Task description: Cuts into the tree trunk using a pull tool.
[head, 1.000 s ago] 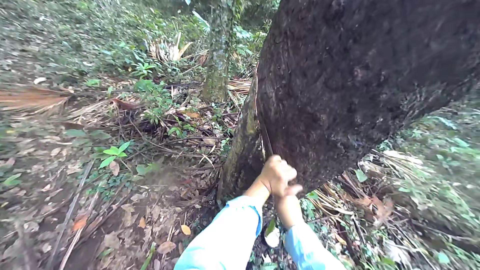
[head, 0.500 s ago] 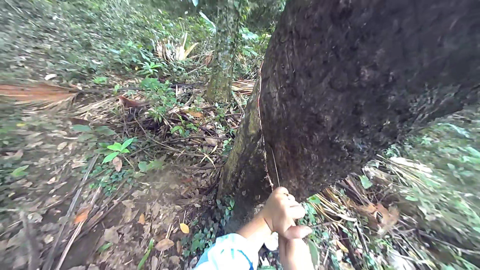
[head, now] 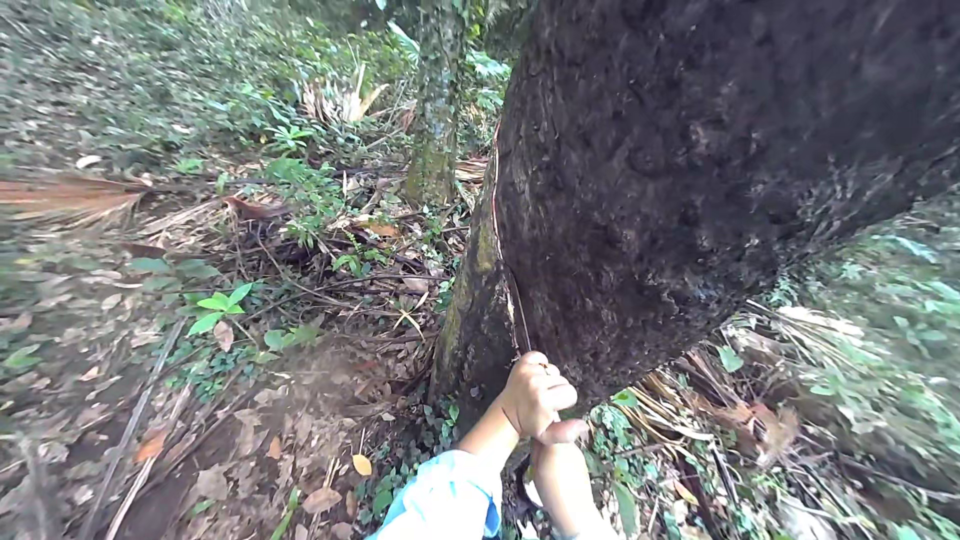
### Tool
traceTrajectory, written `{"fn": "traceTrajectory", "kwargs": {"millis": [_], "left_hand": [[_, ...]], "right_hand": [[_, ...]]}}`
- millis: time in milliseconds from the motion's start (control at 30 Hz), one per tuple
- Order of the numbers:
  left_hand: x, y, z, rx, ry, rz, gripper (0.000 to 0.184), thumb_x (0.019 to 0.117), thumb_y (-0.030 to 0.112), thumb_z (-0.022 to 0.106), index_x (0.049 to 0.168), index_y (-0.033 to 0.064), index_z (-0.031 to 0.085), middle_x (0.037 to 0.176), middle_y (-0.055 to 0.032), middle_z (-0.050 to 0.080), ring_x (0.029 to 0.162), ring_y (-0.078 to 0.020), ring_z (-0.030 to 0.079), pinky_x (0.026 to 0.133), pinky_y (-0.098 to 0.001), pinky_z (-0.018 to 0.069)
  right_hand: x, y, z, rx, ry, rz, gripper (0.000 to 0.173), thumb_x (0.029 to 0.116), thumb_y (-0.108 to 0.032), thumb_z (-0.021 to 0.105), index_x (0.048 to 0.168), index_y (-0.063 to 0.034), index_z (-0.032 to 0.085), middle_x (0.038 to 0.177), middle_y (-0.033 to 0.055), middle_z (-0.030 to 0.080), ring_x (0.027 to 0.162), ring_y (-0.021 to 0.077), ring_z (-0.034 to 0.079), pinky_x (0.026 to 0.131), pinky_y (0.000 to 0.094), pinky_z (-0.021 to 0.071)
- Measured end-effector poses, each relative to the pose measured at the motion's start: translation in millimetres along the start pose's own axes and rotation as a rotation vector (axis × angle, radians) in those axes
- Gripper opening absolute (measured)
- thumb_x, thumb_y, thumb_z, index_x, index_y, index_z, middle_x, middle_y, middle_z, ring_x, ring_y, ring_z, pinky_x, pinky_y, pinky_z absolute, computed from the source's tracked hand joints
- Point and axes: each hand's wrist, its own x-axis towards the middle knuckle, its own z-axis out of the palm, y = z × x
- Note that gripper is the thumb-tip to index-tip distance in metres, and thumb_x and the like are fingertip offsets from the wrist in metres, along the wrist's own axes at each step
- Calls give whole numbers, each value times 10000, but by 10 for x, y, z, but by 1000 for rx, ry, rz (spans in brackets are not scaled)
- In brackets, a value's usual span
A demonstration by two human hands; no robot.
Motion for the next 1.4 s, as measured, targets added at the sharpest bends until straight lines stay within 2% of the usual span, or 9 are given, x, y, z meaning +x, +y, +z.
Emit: {"fn": "traceTrajectory", "kwargs": {"millis": [167, 333, 433, 633, 767, 900, 1000, 1167, 1400], "left_hand": [[410, -375, -181, 87, 59, -20, 701, 1040, 573, 235, 566, 126, 493, 483, -42, 468, 505, -209, 494, 761, -364, 446], [111, 164, -180, 0, -23, -64, 673, 1041, 552, 277, 570, 131, 510, 501, -35, 490, 542, -204, 535, 777, -350, 466], [-102, 295, -99, -100, -35, -56, 654, 1039, 577, 282, 586, 145, 473, 490, -23, 453, 521, -193, 498, 743, -330, 449], [37, 272, -214, -238, -13, -94, 710, 1034, 636, 254, 593, 132, 489, 480, -27, 447, 495, -181, 473, 728, -327, 435], [62, 278, -216, -236, -3, -86, 693, 1044, 597, 269, 595, 121, 499, 484, -31, 455, 501, -181, 484, 735, -320, 438], [-33, 179, -69, -113, -11, -31, 678, 1036, 595, 268, 572, 141, 464, 469, -21, 435, 475, -181, 464, 680, -330, 432], [14, 33, -17, 15, -9, -27, 683, 1024, 607, 275, 562, 147, 479, 481, -26, 475, 498, -192, 512, 700, -349, 454], [675, -439, -351, 161, 137, -116, 663, 1030, 524, 288, 606, 101, 572, 525, -55, 545, 534, -189, 543, 779, -357, 462], [113, 108, -156, 101, -86, 2, 676, 1038, 574, 227, 572, 147, 466, 486, -31, 459, 513, -210, 515, 741, -362, 465]], "right_hand": [[436, -291, -180, 48, 182, -230, 190, 963, -8, 590, 1092, 98, 680, 1046, 289, 716, 808, 447, 742, 699, 584, 599], [-176, -201, -337, 161, 5, -142, 227, 949, -10, 565, 1058, 162, 665, 1012, 350, 697, 903, 510, 712, 809, 644, 559], [-406, 27, -53, 131, 102, -179, 191, 922, 2, 563, 991, 138, 678, 910, 308, 701, 813, 469, 725, 699, 599, 588], [-449, -195, -249, 57, 14, -145, 233, 958, 11, 522, 1120, 126, 643, 964, 306, 705, 828, 462, 732, 688, 577, 595], [-418, -312, -389, 55, -158, 11, 314, 1013, -13, 465, 1256, 122, 612, 1182, 337, 665, 1013, 477, 704, 847, 598, 568], [-313, -116, -202, 72, 44, -99, 243, 970, -1, 511, 1065, 178, 645, 934, 353, 702, 824, 521, 724, 709, 649, 573], [-33, -147, -270, 21, -106, 10, 284, 1015, -42, 496, 1184, 140, 634, 1073, 350, 693, 955, 522, 705, 834, 660, 549], [666, -428, -421, 74, 216, -414, 209, 974, -58, 597, 1112, 60, 700, 1031, 280, 708, 784, 433, 733, 675, 571, 598], [-61, 78, -7, 138, 141, -244, 174, 887, -2, 624, 990, 117, 697, 901, 296, 716, 786, 465, 733, 692, 612, 591]]}}
